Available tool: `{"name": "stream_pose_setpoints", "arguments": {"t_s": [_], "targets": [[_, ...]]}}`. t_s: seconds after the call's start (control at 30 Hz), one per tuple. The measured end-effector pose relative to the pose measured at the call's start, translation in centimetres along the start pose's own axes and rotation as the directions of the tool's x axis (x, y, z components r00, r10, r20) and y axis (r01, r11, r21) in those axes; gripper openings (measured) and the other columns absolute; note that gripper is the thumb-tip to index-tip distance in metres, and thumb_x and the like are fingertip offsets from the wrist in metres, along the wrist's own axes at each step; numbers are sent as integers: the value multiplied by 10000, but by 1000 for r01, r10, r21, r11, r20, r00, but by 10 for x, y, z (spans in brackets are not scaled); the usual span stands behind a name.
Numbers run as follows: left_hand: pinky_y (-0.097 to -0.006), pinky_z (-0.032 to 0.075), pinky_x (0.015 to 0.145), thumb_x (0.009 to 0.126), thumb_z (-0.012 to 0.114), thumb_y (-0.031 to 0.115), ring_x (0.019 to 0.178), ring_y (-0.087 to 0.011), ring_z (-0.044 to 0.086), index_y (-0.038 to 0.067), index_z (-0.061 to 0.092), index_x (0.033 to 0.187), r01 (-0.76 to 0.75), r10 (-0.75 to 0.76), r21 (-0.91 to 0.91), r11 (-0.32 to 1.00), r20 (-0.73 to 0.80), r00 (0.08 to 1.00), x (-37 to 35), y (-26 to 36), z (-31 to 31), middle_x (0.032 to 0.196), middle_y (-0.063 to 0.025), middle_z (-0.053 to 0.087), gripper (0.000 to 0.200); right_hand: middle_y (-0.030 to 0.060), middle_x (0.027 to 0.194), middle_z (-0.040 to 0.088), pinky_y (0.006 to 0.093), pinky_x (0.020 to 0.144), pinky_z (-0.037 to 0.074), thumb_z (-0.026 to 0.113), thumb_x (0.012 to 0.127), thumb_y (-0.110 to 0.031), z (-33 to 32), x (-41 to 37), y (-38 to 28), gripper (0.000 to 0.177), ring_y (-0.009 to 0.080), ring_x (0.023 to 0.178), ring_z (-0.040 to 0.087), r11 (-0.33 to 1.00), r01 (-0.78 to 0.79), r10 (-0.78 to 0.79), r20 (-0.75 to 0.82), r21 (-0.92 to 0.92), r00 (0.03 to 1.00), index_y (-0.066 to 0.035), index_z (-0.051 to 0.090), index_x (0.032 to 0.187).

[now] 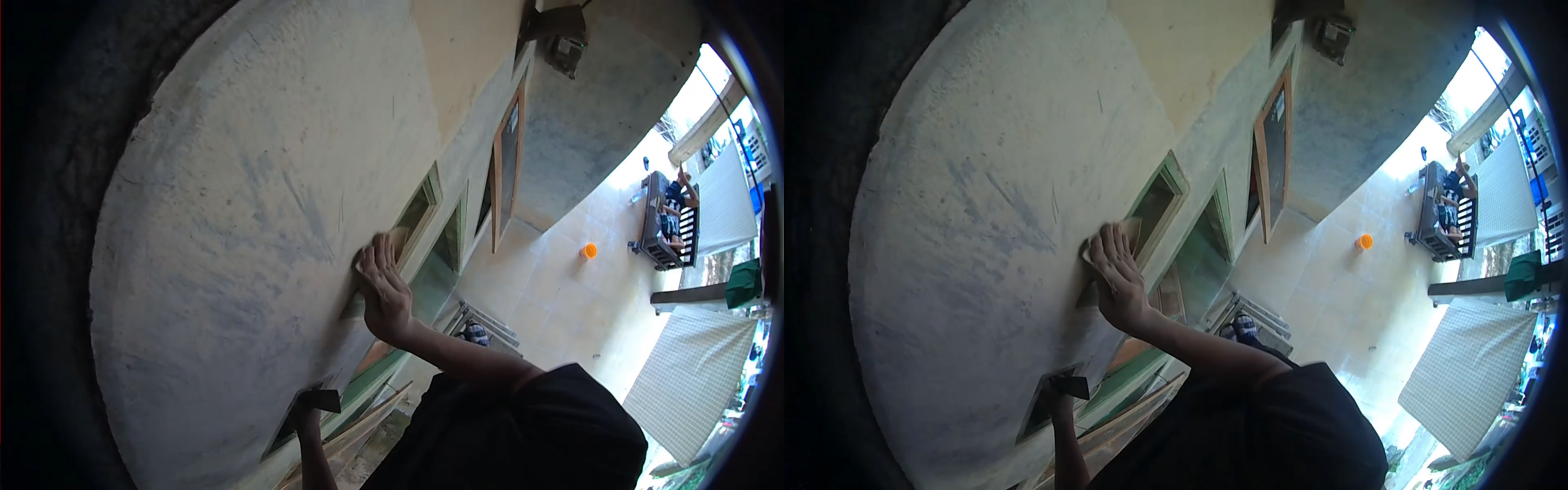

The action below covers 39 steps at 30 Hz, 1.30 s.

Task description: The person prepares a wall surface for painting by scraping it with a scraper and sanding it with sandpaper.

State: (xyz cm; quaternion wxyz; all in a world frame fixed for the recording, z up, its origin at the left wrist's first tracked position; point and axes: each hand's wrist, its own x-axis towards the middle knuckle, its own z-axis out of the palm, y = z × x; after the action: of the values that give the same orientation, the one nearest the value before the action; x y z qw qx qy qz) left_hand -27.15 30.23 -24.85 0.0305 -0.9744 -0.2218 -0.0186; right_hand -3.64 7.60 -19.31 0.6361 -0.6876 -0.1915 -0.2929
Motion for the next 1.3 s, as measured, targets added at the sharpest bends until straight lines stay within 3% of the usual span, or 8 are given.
{"name": "stream_pose_setpoints", "arguments": {"t_s": [0.07, 0.23, 0.37, 0.57, 0.73, 1.07, 1.17, 1.3], "targets": [[-458, 467, 651, 847, 537, 298, 803, -391, 601, 25, 604, 845, -190, 207, 97, 977, -225, 952, -4, -2, 7, 802, -205, 616, 281, 284, 1365, 314, 493, 1067, 210, 411, 867, 28, -10, 28, 2, 412, 429, 1289, 261, 996, 75, -76, -28, -40, 997, 53, 399, 1278], [-452, 463, 687, 841, 532, 270, 825, -388, 598, 33, 611, 871, 195, -189, -11, 981, 207, 960, 0, 15, -22, 819, -191, 624, 251, 291, 1373, 293, 492, 1069, 209, 410, 843, 45, -19, 100, -10, 450, 421, 1309, 226, 997, 49, -59, -163, -67, 985, 49, 384, 1292], [-445, 461, 690, 829, 535, 272, 843, -390, 591, 33, 608, 863, 148, -132, -240, 959, 82, 988, 0, 12, -14, 806, -198, 618, 252, 296, 1365, 312, 527, 1056, 208, 430, 798, 65, -9, -5, 9, 500, 445, 1296, 248, 995, 95, -88, 174, -29, 981, 37, 394, 1296], [-448, 462, 670, 810, 532, 276, 803, -386, 592, 57, 610, 833, 2, -9, -59, 998, -122, 992, -3, -13, 20, 791, -179, 616, 233, 276, 1364, 318, 486, 1064, 223, 398, 878, 32, -24, 132, -28, 397, 398, 1297, 255, 963, 243, -259, -145, -114, 955, 58, 416, 1273], [-450, 474, 664, 806, 539, 319, 802, -365, 606, 68, 612, 839, -69, 81, 184, 981, -58, 995, -9, -32, 44, 809, -168, 626, 264, 292, 1349, 328, 500, 1063, 218, 395, 863, 42, -17, 53, -3, 402, 413, 1287, 260, 970, 226, -220, 68, -89, 973, 51, 436, 1263], [-445, 473, 712, 805, 550, 345, 838, -362, 608, 75, 622, 846, 179, -181, -25, 983, -123, 976, -10, 3, 6, 836, -156, 636, 282, 295, 1338, 337, 509, 1054, 228, 337, 911, -25, -30, 180, -49, 381, 401, 1282, 275, 908, 395, -414, -149, -141, 898, 41, 412, 1279], [-435, 464, 750, 784, 591, 320, 868, -348, 602, 63, 617, 859, 49, -68, -136, 990, -144, 987, -3, 4, 8, 860, -160, 632, 269, 272, 1348, 338, 515, 1057, 213, 341, 899, -8, -29, 81, -23, 406, 400, 1291, 254, 961, 265, -251, 149, -83, 956, 4, 413, 1299], [-431, 455, 777, 775, 620, 307, 879, -349, 596, 61, 618, 878, 130, -137, -53, 990, -143, 980, -10, -35, 54, 881, -158, 632, 267, 250, 1357, 342, 518, 1056, 223, 348, 893, -12, -25, 132, -44, 395, 398, 1288, 263, 908, 380, -379, 39, -179, 925, 16, 435, 1277]]}}
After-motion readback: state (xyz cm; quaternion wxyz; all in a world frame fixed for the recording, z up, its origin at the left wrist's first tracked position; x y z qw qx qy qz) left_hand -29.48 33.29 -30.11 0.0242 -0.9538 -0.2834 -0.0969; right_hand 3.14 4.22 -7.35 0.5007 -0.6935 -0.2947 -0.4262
